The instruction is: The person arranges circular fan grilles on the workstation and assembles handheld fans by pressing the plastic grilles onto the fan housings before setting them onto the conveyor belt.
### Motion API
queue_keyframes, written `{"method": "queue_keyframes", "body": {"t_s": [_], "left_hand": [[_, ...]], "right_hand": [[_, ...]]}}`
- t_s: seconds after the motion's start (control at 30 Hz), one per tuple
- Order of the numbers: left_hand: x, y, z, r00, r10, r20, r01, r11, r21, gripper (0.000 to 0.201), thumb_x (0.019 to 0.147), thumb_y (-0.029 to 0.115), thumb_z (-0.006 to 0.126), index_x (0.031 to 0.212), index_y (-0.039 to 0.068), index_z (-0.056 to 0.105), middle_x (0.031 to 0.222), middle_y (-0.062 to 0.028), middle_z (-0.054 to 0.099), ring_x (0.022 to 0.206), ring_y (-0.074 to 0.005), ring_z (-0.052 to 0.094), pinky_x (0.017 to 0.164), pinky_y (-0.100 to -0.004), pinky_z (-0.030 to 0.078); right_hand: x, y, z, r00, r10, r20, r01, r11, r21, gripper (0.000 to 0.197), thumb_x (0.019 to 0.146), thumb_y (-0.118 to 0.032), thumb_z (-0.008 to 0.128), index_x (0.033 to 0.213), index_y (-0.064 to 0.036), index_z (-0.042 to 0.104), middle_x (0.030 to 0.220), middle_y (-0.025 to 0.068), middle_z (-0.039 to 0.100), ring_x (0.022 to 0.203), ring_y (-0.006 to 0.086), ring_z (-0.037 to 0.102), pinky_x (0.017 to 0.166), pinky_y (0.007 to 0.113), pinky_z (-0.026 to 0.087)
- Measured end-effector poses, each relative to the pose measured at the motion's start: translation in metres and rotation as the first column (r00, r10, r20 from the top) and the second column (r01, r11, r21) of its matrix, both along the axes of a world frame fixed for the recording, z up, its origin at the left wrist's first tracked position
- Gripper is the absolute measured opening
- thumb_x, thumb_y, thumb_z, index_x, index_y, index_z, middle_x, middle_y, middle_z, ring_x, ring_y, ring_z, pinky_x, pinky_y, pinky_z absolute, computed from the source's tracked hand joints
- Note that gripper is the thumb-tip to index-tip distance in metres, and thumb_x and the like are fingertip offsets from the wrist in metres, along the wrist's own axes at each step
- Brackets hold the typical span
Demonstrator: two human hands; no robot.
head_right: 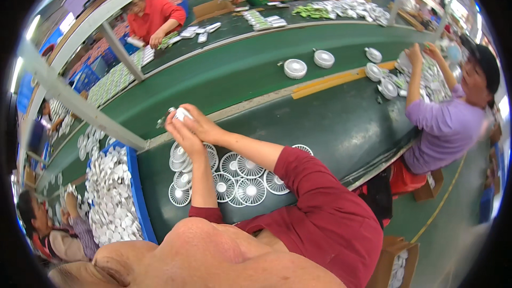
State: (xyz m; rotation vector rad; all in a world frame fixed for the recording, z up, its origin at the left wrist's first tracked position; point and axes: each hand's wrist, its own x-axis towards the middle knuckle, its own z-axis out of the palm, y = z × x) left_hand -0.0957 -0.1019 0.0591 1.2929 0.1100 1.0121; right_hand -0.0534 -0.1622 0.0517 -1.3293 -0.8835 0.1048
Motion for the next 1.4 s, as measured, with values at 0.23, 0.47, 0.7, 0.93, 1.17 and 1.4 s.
{"method": "queue_keyframes", "body": {"t_s": [0.23, 0.47, 0.7, 0.93, 1.17, 1.4], "left_hand": [[0.012, 0.010, -0.018, 1.000, 0.008, -0.027, -0.003, 0.984, 0.180, 0.033, 0.103, 0.025, 0.037, 0.121, -0.001, 0.046, 0.124, -0.0155, 0.048, 0.115, -0.0244, 0.048, 0.100, -0.0374, 0.037], [0.015, -0.003, -0.027, 0.926, -0.105, -0.363, 0.227, 0.922, 0.312, 0.046, 0.098, 0.024, 0.052, 0.138, 0.005, 0.038, 0.140, -0.0184, 0.043, 0.128, -0.0331, 0.042, 0.106, -0.0395, 0.033], [0.020, 0.026, -0.059, 0.939, -0.053, -0.339, 0.187, 0.908, 0.375, 0.033, 0.097, 0.021, 0.054, 0.126, 0.006, 0.052, 0.138, -0.0164, 0.047, 0.127, -0.0274, 0.045, 0.095, -0.0338, 0.043], [0.017, 0.020, -0.008, 0.977, -0.164, -0.134, 0.196, 0.941, 0.275, 0.026, 0.097, 0.013, 0.053, 0.121, 0.003, 0.055, 0.137, -0.0137, 0.049, 0.127, -0.0232, 0.046, 0.100, -0.0347, 0.040], [-0.040, 0.023, 0.037, 0.977, -0.127, -0.171, 0.181, 0.917, 0.354, 0.026, 0.096, 0.014, 0.055, 0.119, 0.002, 0.057, 0.137, -0.0158, 0.050, 0.121, -0.0224, 0.051, 0.097, -0.0343, 0.042], [-0.137, 0.000, -0.010, 0.923, 0.035, -0.384, 0.310, 0.527, 0.792, 0.036, 0.087, 0.020, 0.064, 0.120, 0.006, 0.058, 0.136, -0.0186, 0.050, 0.131, -0.0390, 0.042, 0.107, -0.0465, 0.033]], "right_hand": [[0.003, -0.008, 0.002, 0.983, -0.004, -0.185, -0.013, 0.996, -0.086, 0.057, 0.100, -0.042, 0.042, 0.139, -0.0011, 0.034, 0.131, 0.0157, 0.049, 0.123, 0.0241, 0.047, 0.103, 0.033, 0.036], [0.115, -0.070, -0.026, 0.787, -0.552, 0.277, 0.615, 0.734, -0.287, 0.070, 0.082, -0.047, 0.068, 0.131, -0.0010, 0.049, 0.130, 0.0249, 0.051, 0.116, 0.0405, 0.052, 0.099, 0.044, 0.043], [0.006, -0.156, -0.018, 0.877, -0.026, 0.480, 0.341, 0.735, -0.585, 0.063, 0.082, -0.034, 0.071, 0.134, -0.0093, 0.047, 0.145, 0.0268, 0.034, 0.132, 0.0422, 0.036, 0.109, 0.047, 0.033], [-0.138, -0.208, -0.022, 0.854, 0.030, 0.519, 0.451, 0.455, -0.768, 0.080, 0.071, -0.047, 0.076, 0.140, -0.0202, 0.044, 0.147, 0.0194, 0.033, 0.137, 0.0413, 0.029, 0.107, 0.063, 0.023], [-0.124, -0.187, -0.051, 0.806, -0.046, 0.591, 0.532, 0.497, -0.686, 0.065, 0.079, -0.044, 0.068, 0.137, -0.0249, 0.048, 0.142, 0.0148, 0.041, 0.133, 0.0355, 0.036, 0.108, 0.060, 0.024], [-0.067, -0.148, -0.070, 0.721, -0.168, 0.672, 0.632, 0.558, -0.538, 0.048, 0.084, -0.045, 0.063, 0.127, -0.0255, 0.057, 0.137, 0.0151, 0.048, 0.128, 0.0340, 0.042, 0.105, 0.057, 0.028]]}}
